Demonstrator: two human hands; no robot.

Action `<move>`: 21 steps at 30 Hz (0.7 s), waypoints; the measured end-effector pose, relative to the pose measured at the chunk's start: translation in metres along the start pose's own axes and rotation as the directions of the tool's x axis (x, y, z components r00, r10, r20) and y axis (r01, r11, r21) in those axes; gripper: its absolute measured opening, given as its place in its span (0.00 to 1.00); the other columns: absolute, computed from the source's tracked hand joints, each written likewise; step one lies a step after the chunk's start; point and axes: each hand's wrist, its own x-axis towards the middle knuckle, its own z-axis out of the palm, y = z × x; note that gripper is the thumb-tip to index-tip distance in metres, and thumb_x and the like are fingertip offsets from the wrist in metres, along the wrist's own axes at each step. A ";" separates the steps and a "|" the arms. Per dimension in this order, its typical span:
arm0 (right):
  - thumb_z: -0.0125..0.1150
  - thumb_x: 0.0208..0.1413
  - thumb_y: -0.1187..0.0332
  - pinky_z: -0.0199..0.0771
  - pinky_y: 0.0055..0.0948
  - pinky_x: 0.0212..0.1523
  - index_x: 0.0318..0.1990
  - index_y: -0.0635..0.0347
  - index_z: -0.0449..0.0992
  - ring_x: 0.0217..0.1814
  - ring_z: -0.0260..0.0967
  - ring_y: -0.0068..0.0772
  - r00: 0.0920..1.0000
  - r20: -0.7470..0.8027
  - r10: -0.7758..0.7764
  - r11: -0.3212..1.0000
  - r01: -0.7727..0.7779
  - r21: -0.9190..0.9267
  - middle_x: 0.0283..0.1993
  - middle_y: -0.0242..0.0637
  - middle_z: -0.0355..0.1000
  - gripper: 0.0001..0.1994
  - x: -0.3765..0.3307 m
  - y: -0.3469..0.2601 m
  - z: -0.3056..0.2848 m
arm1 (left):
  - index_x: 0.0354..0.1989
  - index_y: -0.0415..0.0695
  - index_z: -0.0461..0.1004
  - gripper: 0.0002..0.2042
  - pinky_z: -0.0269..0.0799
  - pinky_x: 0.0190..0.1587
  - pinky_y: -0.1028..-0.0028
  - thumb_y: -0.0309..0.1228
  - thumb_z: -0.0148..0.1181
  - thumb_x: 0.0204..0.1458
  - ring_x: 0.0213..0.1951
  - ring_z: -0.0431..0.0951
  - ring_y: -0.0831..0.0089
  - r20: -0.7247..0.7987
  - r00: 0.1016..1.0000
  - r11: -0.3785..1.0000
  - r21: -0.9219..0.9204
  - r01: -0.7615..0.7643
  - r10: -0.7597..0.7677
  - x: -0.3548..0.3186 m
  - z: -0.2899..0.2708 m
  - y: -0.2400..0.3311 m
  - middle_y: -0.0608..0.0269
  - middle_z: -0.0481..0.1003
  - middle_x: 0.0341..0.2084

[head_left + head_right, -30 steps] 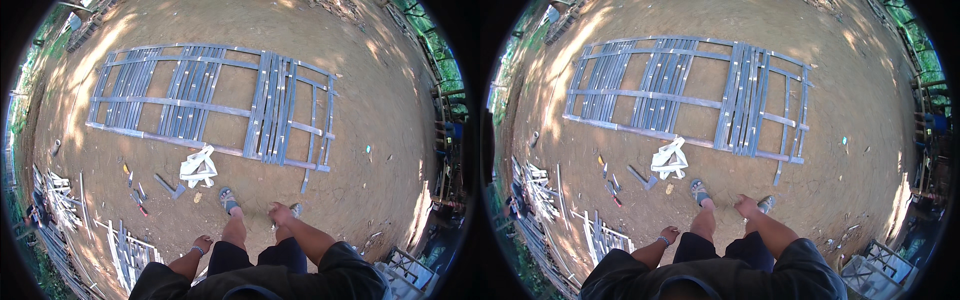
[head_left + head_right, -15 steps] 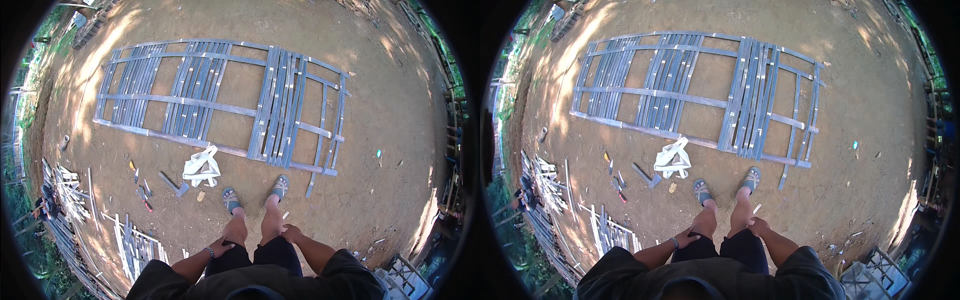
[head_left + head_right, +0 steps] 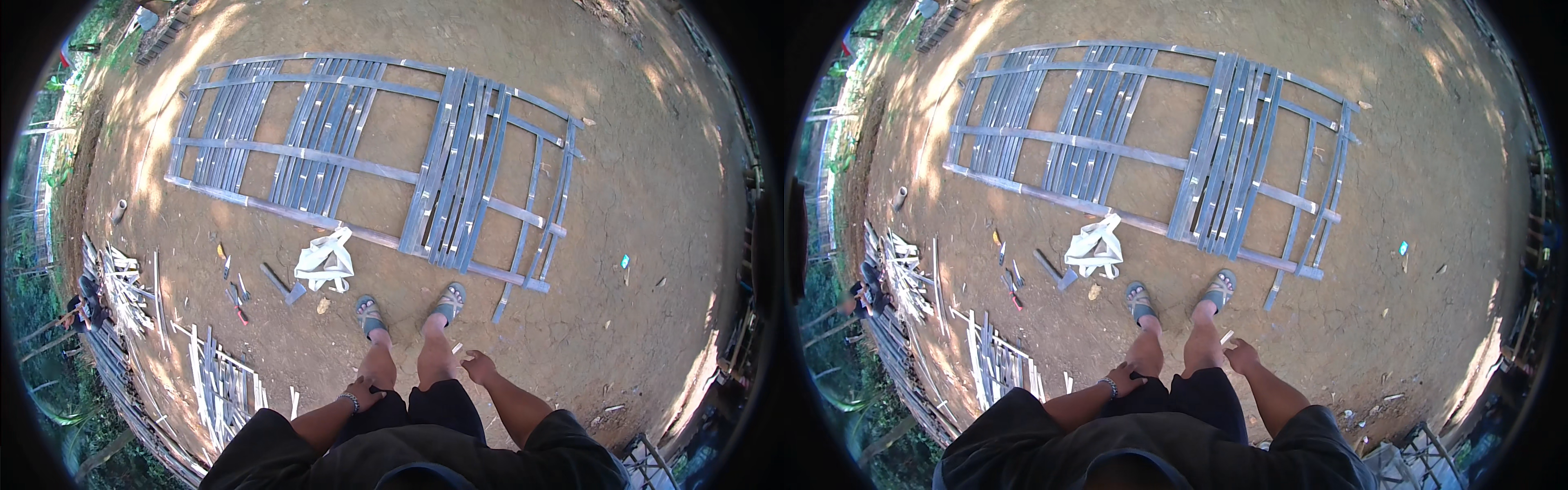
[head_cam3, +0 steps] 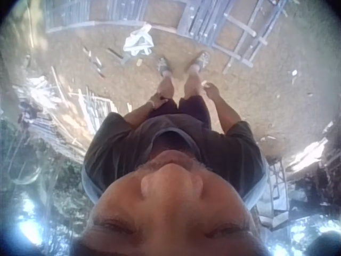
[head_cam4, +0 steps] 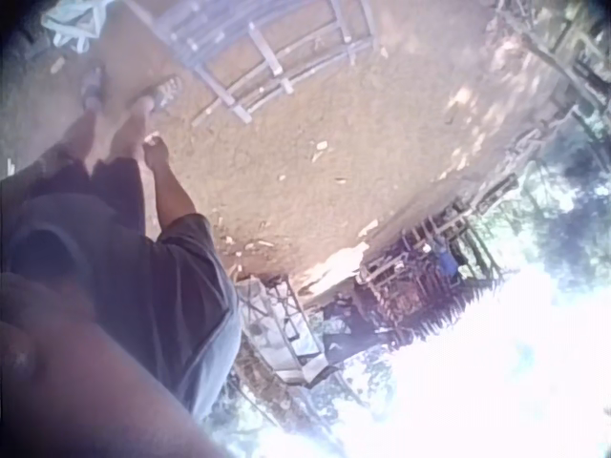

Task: The person assembles a wooden lattice structure by placing several dark wooden slats into a larger wooden frame on the ground and then gathering additional slats from a pile.

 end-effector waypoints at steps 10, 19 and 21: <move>0.55 0.57 0.48 0.65 0.37 0.64 0.60 0.54 0.71 0.64 0.66 0.49 0.969 0.090 0.232 0.959 -0.243 0.148 0.63 0.45 0.67 0.28 -0.013 0.043 0.066 | 0.69 0.46 0.56 0.42 0.57 0.68 0.58 0.61 0.53 0.51 0.66 0.59 0.43 0.049 0.999 1.000 0.026 0.018 -0.019 -0.004 0.002 0.021 0.45 0.53 0.69; 0.53 0.58 0.54 0.64 0.35 0.65 0.55 0.48 0.76 0.66 0.63 0.46 0.999 0.044 0.012 1.000 -0.013 0.020 0.65 0.43 0.66 0.20 0.025 0.087 0.108 | 0.69 0.45 0.58 0.41 0.57 0.67 0.58 0.59 0.54 0.51 0.66 0.60 0.43 0.020 1.000 1.000 -0.001 0.015 -0.015 0.004 0.015 0.014 0.44 0.56 0.67; 0.52 0.58 0.54 0.63 0.34 0.66 0.53 0.46 0.78 0.67 0.62 0.45 0.999 0.033 -0.031 1.000 0.031 0.002 0.66 0.42 0.64 0.19 0.039 0.105 0.130 | 0.69 0.46 0.58 0.40 0.57 0.67 0.58 0.59 0.54 0.52 0.66 0.60 0.43 0.023 0.999 1.000 -0.012 0.022 -0.022 0.003 0.014 0.014 0.45 0.57 0.67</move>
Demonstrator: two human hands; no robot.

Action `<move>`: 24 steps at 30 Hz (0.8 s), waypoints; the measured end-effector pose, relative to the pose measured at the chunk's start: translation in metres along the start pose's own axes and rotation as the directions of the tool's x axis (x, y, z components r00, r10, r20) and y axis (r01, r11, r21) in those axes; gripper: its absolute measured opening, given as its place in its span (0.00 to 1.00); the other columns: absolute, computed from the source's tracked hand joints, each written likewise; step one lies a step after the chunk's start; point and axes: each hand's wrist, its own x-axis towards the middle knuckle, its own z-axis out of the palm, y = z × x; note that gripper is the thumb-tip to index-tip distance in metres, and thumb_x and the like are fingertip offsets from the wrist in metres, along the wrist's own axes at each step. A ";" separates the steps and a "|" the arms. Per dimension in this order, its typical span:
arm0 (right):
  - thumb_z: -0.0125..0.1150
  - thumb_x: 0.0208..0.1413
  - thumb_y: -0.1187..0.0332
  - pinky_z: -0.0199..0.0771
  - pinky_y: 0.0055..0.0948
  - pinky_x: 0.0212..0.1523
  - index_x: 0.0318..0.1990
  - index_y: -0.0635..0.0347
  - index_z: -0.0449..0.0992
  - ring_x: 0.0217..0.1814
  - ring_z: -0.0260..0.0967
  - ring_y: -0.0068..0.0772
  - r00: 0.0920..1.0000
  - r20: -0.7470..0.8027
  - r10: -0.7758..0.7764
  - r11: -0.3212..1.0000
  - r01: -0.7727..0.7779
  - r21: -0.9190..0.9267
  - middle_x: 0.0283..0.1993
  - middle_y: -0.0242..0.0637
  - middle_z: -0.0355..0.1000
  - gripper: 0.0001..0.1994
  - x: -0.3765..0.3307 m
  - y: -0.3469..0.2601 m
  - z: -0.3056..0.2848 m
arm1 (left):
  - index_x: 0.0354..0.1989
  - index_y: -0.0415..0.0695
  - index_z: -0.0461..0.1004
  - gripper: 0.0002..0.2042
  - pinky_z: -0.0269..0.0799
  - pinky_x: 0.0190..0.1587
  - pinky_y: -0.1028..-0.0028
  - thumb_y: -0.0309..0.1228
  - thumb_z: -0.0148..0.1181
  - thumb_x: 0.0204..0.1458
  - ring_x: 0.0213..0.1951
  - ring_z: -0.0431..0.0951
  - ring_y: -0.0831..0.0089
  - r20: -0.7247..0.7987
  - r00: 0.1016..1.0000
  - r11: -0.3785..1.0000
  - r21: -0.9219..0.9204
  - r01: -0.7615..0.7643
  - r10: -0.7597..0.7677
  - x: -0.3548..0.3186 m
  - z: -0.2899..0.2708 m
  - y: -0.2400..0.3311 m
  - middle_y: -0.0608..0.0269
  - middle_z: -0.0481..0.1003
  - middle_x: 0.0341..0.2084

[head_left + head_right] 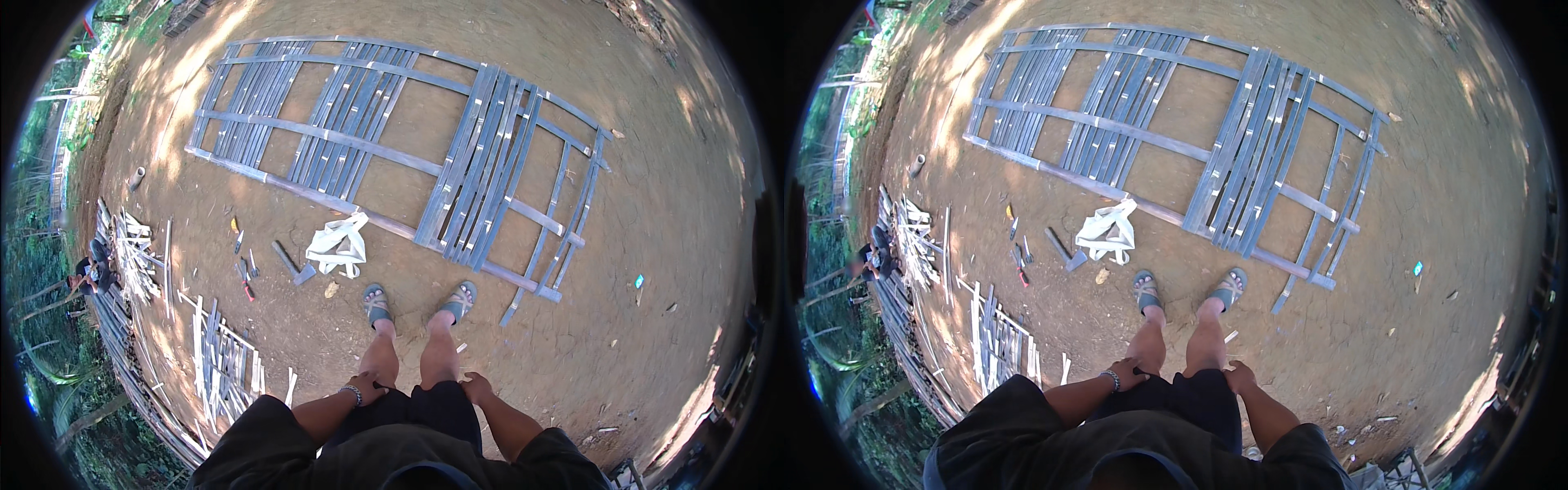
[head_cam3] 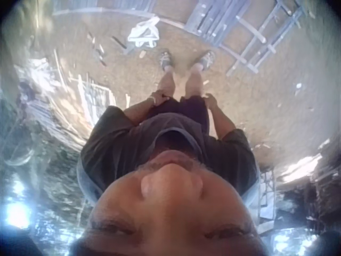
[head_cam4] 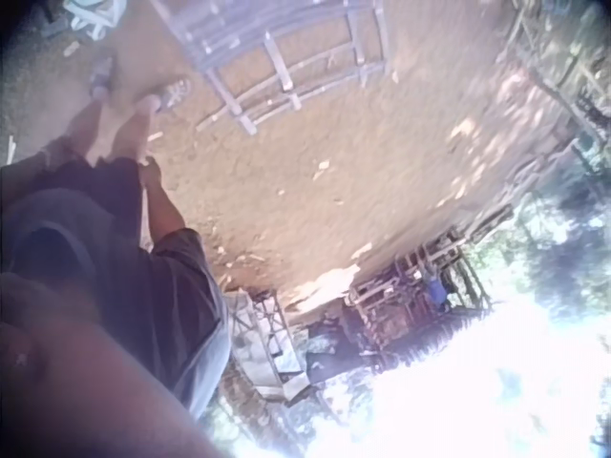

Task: The person assembles a wooden lattice structure by placing several dark wooden slats into a larger wooden frame on the ground and then gathering additional slats from a pile.

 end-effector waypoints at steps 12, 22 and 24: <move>0.56 0.56 0.52 0.65 0.36 0.64 0.60 0.55 0.71 0.63 0.67 0.45 0.995 0.006 -0.098 0.985 0.098 -0.143 0.62 0.45 0.69 0.27 -0.003 -0.011 -0.019 | 0.67 0.47 0.61 0.38 0.57 0.67 0.57 0.57 0.55 0.51 0.65 0.61 0.45 -0.010 1.000 0.995 -0.103 0.007 -0.008 -0.003 0.005 -0.001 0.46 0.61 0.65; 0.54 0.58 0.55 0.64 0.36 0.65 0.56 0.46 0.76 0.66 0.64 0.44 0.997 0.039 -0.065 0.979 0.071 -0.192 0.66 0.41 0.65 0.20 -0.002 -0.019 -0.028 | 0.64 0.43 0.65 0.37 0.52 0.68 0.57 0.58 0.52 0.52 0.66 0.61 0.54 -0.024 0.999 0.995 -0.087 -0.047 0.045 -0.012 0.001 -0.005 0.48 0.64 0.63; 0.54 0.58 0.56 0.65 0.36 0.65 0.55 0.44 0.76 0.67 0.63 0.44 0.980 0.111 -0.163 0.913 0.192 -0.360 0.66 0.41 0.64 0.18 -0.009 -0.038 -0.039 | 0.63 0.44 0.65 0.36 0.52 0.68 0.56 0.58 0.51 0.52 0.67 0.61 0.55 -0.049 0.998 0.994 -0.106 -0.034 0.029 -0.003 0.018 -0.018 0.49 0.64 0.63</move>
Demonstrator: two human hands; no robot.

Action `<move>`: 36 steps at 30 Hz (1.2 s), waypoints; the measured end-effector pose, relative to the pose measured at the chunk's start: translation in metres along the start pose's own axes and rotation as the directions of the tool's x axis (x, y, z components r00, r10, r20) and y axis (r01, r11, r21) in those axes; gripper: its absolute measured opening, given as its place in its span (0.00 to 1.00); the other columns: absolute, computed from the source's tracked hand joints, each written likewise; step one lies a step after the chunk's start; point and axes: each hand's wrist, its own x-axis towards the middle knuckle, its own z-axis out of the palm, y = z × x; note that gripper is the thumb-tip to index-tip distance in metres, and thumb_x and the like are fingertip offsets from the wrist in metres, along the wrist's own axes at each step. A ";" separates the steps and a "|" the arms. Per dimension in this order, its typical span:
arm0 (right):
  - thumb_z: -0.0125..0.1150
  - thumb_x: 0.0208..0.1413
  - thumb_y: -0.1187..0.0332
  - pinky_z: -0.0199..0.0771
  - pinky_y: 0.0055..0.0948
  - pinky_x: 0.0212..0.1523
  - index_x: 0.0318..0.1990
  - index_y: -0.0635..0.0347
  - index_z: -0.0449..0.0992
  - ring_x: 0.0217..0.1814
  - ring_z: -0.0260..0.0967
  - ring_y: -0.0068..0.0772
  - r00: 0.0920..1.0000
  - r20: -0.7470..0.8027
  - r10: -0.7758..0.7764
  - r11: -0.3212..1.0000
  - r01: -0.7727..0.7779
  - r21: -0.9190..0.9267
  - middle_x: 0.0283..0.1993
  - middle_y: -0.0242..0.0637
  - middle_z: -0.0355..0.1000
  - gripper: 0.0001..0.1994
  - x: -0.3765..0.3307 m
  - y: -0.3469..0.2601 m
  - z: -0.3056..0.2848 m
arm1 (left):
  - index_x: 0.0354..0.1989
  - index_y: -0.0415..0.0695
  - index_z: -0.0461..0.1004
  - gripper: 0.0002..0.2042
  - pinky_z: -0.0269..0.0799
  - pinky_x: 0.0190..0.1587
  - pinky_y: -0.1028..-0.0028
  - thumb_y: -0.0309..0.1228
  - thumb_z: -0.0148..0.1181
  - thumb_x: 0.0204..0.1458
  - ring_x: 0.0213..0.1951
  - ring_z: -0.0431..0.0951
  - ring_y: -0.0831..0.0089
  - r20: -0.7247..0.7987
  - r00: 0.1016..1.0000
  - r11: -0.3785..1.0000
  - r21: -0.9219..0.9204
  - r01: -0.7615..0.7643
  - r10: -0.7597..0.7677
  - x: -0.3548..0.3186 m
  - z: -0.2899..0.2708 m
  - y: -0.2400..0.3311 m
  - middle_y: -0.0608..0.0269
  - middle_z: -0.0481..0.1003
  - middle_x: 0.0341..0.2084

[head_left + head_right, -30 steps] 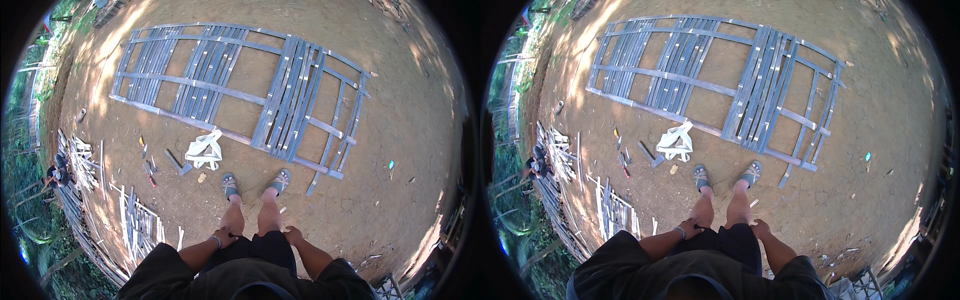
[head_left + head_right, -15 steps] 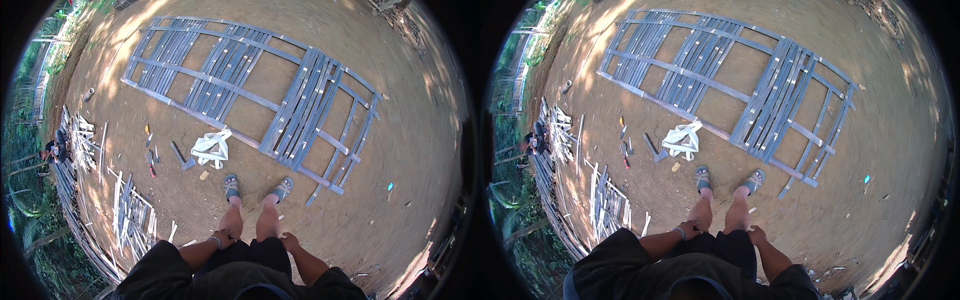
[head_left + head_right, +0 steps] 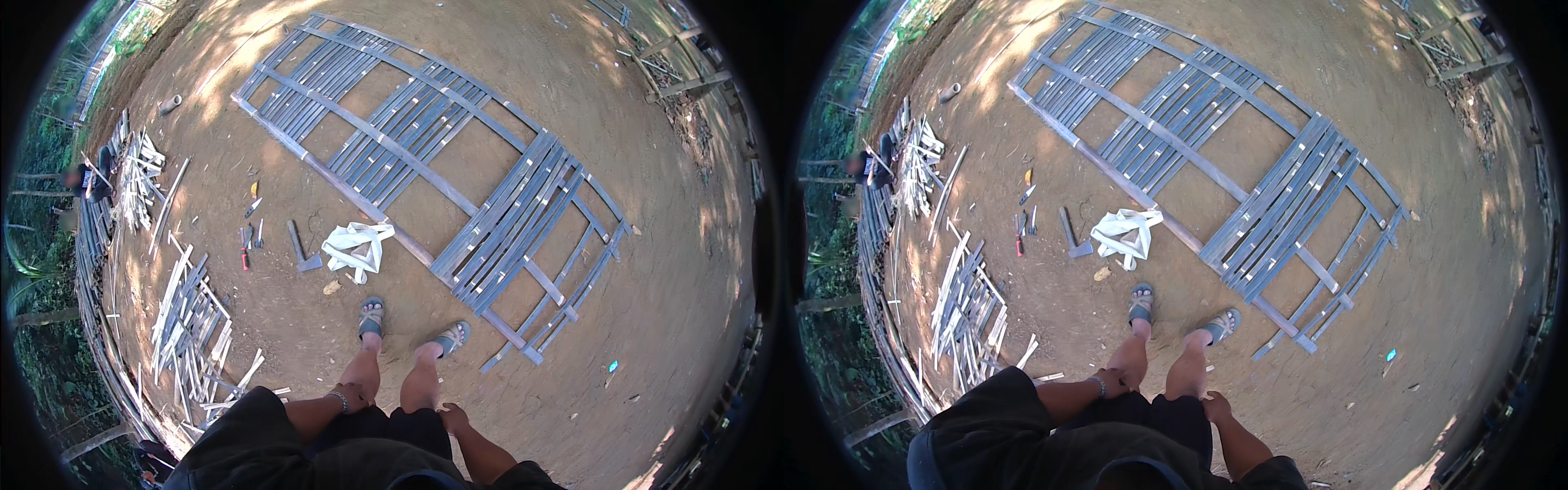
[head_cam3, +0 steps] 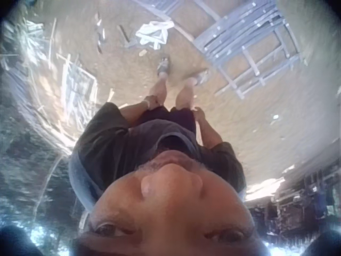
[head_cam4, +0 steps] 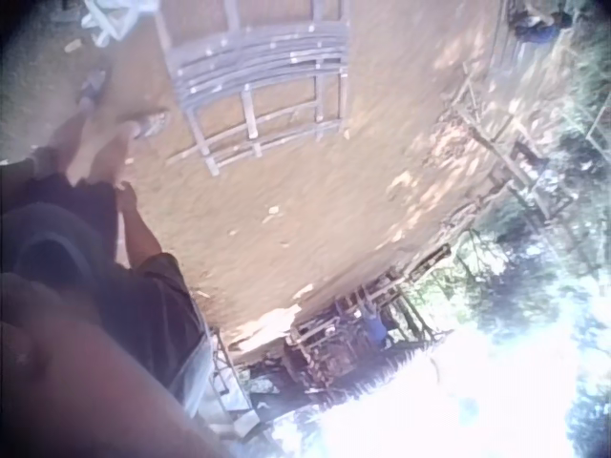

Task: The person assembles a wooden lattice structure by placing several dark wooden slats into a larger wooden frame on the ground and then gathering additional slats from a pile.

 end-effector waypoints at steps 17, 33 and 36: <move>0.52 0.58 0.62 0.68 0.37 0.62 0.55 0.44 0.76 0.65 0.65 0.46 0.990 0.032 -0.139 0.963 0.143 -0.230 0.65 0.44 0.65 0.17 -0.011 -0.044 -0.046 | 0.59 0.48 0.72 0.28 0.54 0.65 0.50 0.53 0.47 0.57 0.64 0.66 0.54 0.042 0.997 0.994 0.085 -0.062 0.059 0.018 0.012 -0.014 0.52 0.68 0.61; 0.52 0.58 0.61 0.68 0.35 0.62 0.56 0.43 0.75 0.65 0.65 0.46 0.990 0.086 -0.113 0.953 0.132 -0.273 0.65 0.44 0.65 0.18 -0.013 -0.076 -0.049 | 0.63 0.40 0.64 0.35 0.56 0.66 0.54 0.54 0.51 0.54 0.64 0.66 0.53 0.019 0.998 0.997 -0.046 -0.066 0.067 0.042 0.021 -0.054 0.47 0.66 0.62; 0.51 0.57 0.64 0.69 0.36 0.61 0.56 0.43 0.76 0.65 0.65 0.45 0.983 0.094 -0.157 0.927 0.179 -0.330 0.65 0.44 0.65 0.19 -0.009 -0.088 -0.049 | 0.62 0.40 0.66 0.35 0.61 0.64 0.57 0.54 0.53 0.52 0.62 0.68 0.52 -0.003 0.995 0.994 -0.043 -0.099 0.099 0.054 0.030 -0.065 0.46 0.68 0.60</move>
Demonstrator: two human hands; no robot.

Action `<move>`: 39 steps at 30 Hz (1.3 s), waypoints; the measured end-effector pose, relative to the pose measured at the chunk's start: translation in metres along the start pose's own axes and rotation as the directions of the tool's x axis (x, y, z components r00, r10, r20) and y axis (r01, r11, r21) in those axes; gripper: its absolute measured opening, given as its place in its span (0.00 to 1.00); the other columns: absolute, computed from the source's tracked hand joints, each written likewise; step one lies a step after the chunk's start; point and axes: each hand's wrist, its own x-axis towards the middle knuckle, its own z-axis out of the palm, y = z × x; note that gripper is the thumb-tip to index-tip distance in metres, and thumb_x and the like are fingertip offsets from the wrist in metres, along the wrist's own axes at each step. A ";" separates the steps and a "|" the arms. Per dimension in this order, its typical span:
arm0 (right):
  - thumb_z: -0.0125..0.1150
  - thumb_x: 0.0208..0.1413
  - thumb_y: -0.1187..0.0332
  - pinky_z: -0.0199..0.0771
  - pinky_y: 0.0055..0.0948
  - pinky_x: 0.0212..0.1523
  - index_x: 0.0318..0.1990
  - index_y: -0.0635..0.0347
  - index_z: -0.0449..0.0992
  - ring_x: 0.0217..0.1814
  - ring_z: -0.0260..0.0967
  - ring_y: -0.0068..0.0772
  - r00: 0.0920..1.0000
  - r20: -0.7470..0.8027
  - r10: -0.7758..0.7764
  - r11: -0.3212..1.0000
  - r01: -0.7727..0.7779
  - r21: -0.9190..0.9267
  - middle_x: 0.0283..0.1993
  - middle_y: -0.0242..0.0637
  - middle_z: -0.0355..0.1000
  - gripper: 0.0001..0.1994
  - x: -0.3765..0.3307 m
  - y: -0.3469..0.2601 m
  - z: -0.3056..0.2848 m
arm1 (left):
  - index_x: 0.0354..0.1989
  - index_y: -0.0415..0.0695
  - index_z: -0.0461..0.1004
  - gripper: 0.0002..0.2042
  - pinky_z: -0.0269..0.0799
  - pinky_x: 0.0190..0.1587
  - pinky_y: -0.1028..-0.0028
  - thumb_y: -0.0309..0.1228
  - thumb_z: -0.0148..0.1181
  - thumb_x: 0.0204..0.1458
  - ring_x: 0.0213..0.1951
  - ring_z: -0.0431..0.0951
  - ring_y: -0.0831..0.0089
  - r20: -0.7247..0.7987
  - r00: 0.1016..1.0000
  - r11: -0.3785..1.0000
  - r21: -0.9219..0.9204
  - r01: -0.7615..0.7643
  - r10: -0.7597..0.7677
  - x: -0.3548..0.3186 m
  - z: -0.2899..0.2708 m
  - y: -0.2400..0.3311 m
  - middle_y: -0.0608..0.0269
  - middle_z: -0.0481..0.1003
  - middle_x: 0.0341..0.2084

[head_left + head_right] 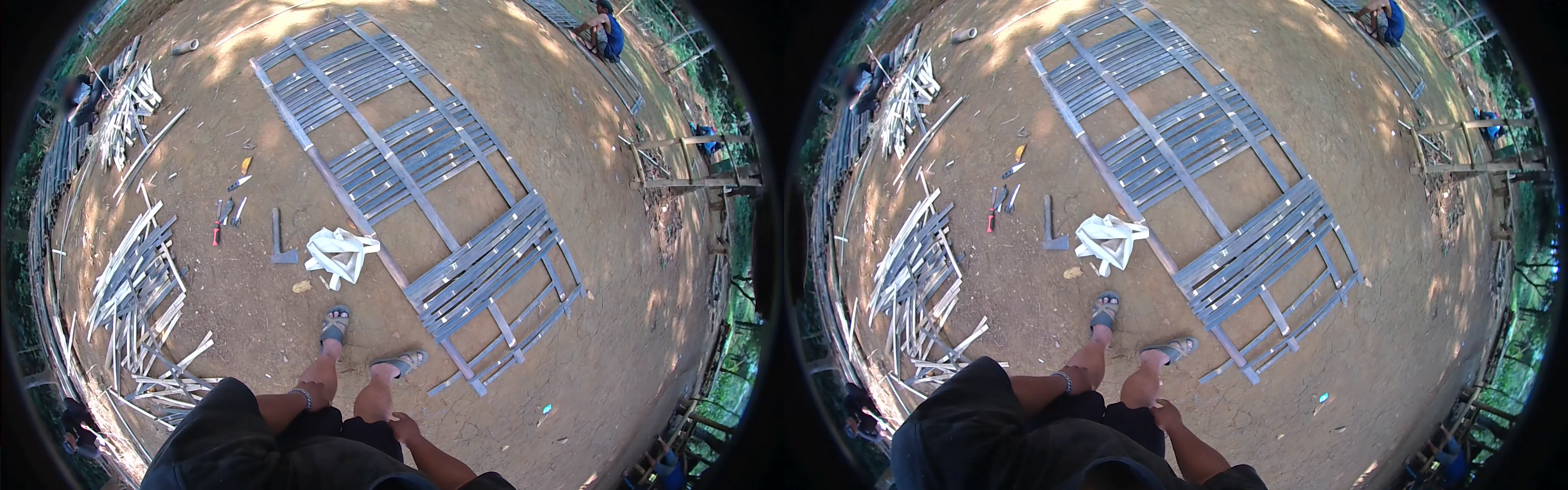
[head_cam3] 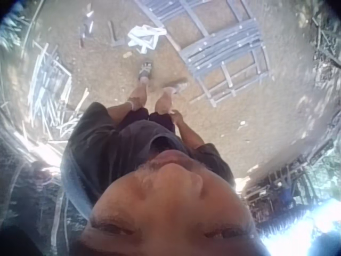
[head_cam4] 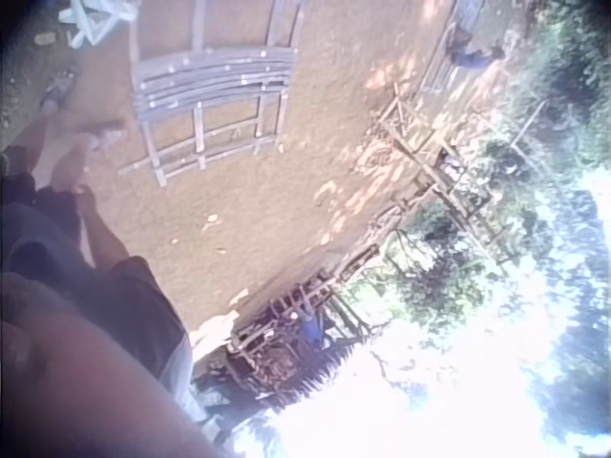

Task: The person assembles a wooden lattice structure by placing several dark wooden slats into a larger wooden frame on the ground and then gathering additional slats from a pile.

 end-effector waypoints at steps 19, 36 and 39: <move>0.48 0.63 0.53 0.63 0.36 0.65 0.57 0.40 0.74 0.67 0.62 0.47 0.993 0.077 0.090 0.993 -0.095 0.071 0.68 0.41 0.62 0.18 0.015 -0.020 -0.007 | 0.46 0.49 0.81 0.20 0.63 0.63 0.59 0.47 0.48 0.58 0.61 0.68 0.54 -0.135 0.981 0.990 0.021 -0.136 0.138 0.024 0.026 -0.036 0.52 0.74 0.53; 0.52 0.60 0.46 0.62 0.36 0.66 0.63 0.55 0.68 0.66 0.63 0.48 0.931 0.095 0.353 0.782 -0.349 0.517 0.65 0.46 0.65 0.30 0.008 -0.035 -0.004 | 0.47 0.43 0.78 0.19 0.70 0.56 0.60 0.43 0.55 0.52 0.54 0.74 0.50 -0.287 0.953 0.995 0.026 -0.096 0.100 -0.018 -0.022 -0.019 0.44 0.73 0.50; 0.51 0.59 0.45 0.61 0.36 0.66 0.63 0.55 0.67 0.67 0.62 0.48 0.930 0.109 0.350 0.770 -0.352 0.532 0.66 0.46 0.64 0.30 0.011 -0.037 0.000 | 0.43 0.44 0.78 0.17 0.72 0.54 0.60 0.41 0.57 0.51 0.49 0.76 0.50 -0.410 0.911 0.993 -0.119 -0.002 -0.047 -0.028 -0.029 -0.023 0.45 0.75 0.46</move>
